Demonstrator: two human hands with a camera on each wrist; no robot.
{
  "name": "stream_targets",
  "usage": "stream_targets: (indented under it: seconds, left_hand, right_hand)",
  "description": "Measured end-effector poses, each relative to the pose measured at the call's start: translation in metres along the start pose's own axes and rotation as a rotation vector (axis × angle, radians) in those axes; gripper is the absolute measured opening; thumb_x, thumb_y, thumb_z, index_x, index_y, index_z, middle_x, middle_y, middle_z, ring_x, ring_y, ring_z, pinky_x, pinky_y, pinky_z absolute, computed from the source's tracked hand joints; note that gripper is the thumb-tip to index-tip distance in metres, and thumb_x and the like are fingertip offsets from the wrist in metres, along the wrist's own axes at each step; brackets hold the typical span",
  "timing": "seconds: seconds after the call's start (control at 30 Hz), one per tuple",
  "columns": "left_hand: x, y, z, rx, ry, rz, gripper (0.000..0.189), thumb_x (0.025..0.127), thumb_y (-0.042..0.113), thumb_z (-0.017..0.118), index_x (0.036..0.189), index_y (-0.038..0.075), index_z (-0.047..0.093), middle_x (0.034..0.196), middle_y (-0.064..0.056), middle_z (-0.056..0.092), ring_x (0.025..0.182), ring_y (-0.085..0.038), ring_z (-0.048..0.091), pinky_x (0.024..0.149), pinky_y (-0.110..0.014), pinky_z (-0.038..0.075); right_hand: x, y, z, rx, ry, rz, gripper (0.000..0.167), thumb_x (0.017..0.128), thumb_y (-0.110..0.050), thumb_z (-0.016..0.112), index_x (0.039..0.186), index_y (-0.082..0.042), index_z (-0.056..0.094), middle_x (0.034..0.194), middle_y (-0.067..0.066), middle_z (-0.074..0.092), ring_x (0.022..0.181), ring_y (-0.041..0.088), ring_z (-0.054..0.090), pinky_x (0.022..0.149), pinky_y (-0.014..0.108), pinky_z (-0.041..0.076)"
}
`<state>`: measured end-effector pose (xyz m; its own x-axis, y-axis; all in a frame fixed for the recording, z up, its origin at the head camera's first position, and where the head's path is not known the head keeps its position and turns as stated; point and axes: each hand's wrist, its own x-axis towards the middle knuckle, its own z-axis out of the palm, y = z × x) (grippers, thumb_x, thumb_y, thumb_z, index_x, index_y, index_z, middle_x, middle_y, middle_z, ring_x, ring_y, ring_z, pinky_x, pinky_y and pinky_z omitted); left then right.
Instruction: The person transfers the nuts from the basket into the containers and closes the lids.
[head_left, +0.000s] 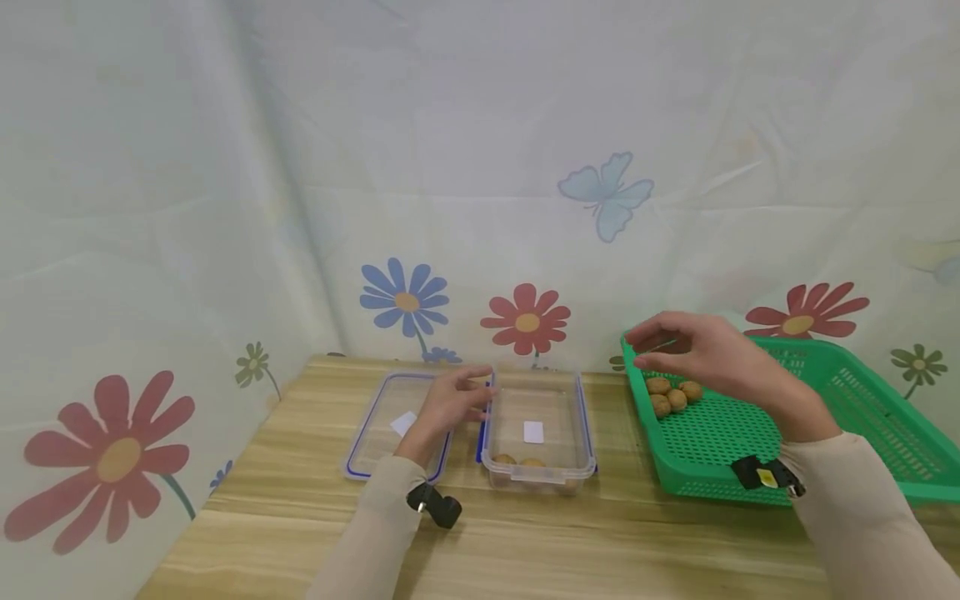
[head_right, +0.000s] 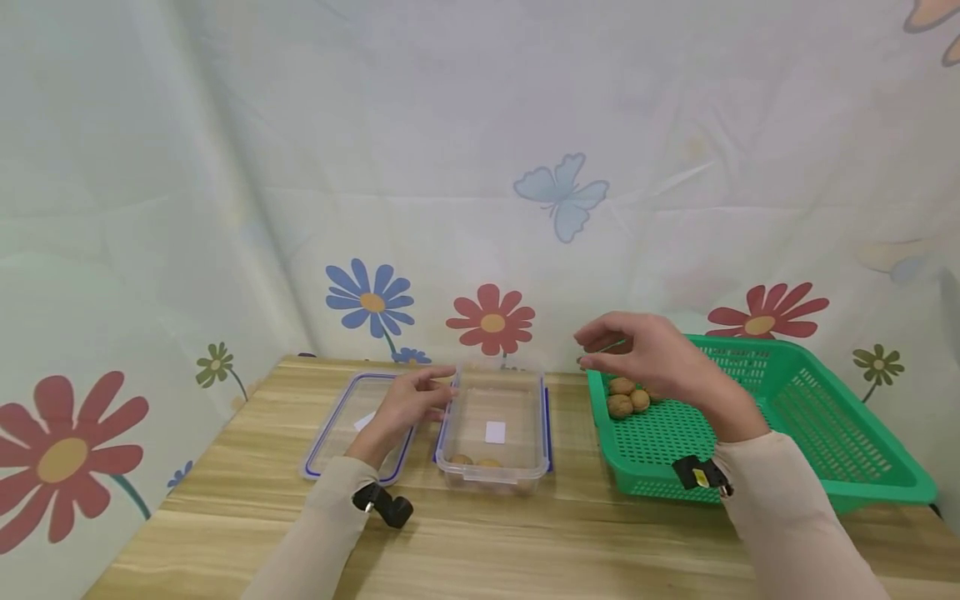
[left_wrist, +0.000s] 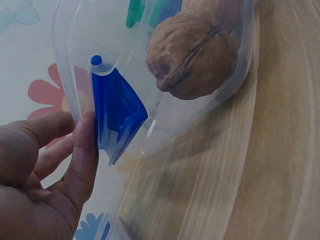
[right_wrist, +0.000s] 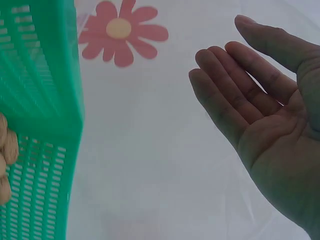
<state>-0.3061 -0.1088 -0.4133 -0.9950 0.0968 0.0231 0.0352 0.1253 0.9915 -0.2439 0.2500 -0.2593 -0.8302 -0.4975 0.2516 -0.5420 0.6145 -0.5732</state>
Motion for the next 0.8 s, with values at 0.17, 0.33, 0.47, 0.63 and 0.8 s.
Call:
stream_targets:
  seconds: [0.17,0.33,0.47,0.63,0.8]
  left_hand:
    - [-0.001,0.001,0.0,0.013,0.003,0.003,0.048,0.099,0.006,0.075,0.145,0.0,0.062,0.117,-0.023,0.072,0.108,-0.044,0.071,0.071,-0.032,0.067]
    - [-0.001,0.001,-0.001,0.019,0.003,0.004,0.048,0.099,0.007,0.076,0.145,0.0,0.063,0.117,-0.023,0.072,0.107,-0.043,0.072,0.072,-0.033,0.067]
    - [0.0,0.001,-0.001,0.023,0.004,0.001,0.049,0.099,0.007,0.076,0.145,0.001,0.063,0.117,-0.023,0.072,0.107,-0.042,0.072,0.073,-0.034,0.067]
    - [-0.001,0.002,-0.001,0.016,0.002,-0.003,0.048,0.099,0.006,0.075,0.145,0.001,0.063,0.118,-0.023,0.072,0.107,-0.042,0.072,0.074,-0.034,0.067]
    - [0.001,0.002,-0.001,0.01,-0.002,-0.006,0.047,0.1,0.004,0.074,0.145,0.001,0.063,0.118,-0.024,0.072,0.104,-0.039,0.072,0.073,-0.032,0.066]
  right_hand:
    - [0.004,0.013,-0.019,-0.06,0.0,0.035,0.034,0.102,-0.024,0.075,0.132,-0.009,0.072,0.127,0.006,0.073,0.112,0.025,0.072,0.09,0.02,0.057]
    - [0.009,0.03,-0.03,-0.082,-0.007,0.052,0.035,0.102,-0.025,0.075,0.133,-0.008,0.071,0.127,0.007,0.073,0.115,0.027,0.07,0.088,0.02,0.057]
    - [0.013,0.048,-0.035,-0.101,-0.006,0.077,0.036,0.103,-0.026,0.075,0.133,-0.007,0.072,0.126,0.009,0.074,0.117,0.03,0.068,0.088,0.02,0.056]
    - [0.014,0.071,-0.037,-0.103,-0.014,0.112,0.036,0.103,-0.027,0.074,0.134,-0.007,0.071,0.125,0.009,0.074,0.117,0.03,0.068,0.09,0.028,0.057]
    - [0.015,0.089,-0.038,-0.088,-0.037,0.146,0.041,0.104,-0.029,0.072,0.137,-0.005,0.068,0.129,0.013,0.073,0.118,0.032,0.067,0.091,0.032,0.057]
